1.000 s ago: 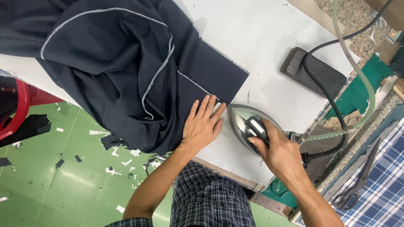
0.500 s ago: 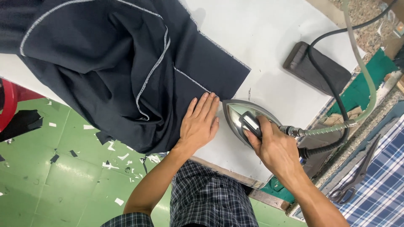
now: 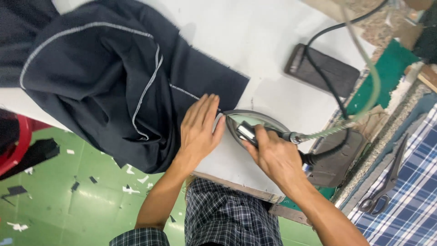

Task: The person irons a dark garment on a white table using a steam iron and a wooden pressing block. They repeatedly smooth the fabric, press seams, and reposition the garment to ensure even ironing.

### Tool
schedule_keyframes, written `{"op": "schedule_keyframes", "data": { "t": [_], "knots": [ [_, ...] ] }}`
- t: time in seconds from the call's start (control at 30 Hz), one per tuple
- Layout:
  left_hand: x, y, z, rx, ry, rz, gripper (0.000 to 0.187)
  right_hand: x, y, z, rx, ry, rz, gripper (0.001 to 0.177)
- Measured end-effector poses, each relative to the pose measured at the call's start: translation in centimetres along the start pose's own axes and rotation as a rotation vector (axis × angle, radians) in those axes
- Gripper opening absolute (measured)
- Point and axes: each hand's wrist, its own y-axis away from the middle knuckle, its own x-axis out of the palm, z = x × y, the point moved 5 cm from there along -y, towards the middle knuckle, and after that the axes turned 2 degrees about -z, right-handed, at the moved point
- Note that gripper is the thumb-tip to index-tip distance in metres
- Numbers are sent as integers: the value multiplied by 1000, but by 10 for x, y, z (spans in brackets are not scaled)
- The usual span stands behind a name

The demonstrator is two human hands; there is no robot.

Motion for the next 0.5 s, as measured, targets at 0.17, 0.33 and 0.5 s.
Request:
{"op": "schedule_keyframes", "data": {
  "t": [0.17,0.33,0.5],
  "knots": [
    [78,-78,-30,254,6,66,36,-4,2,-4,25,-69,-57,46],
    [189,-116,-64,533,-90,376,41,-1,8,-11,63,-150,-37,49],
    [214,-142,-71,539,-244,736,86,-5,10,-10,94,-169,51,45]
  ]
}}
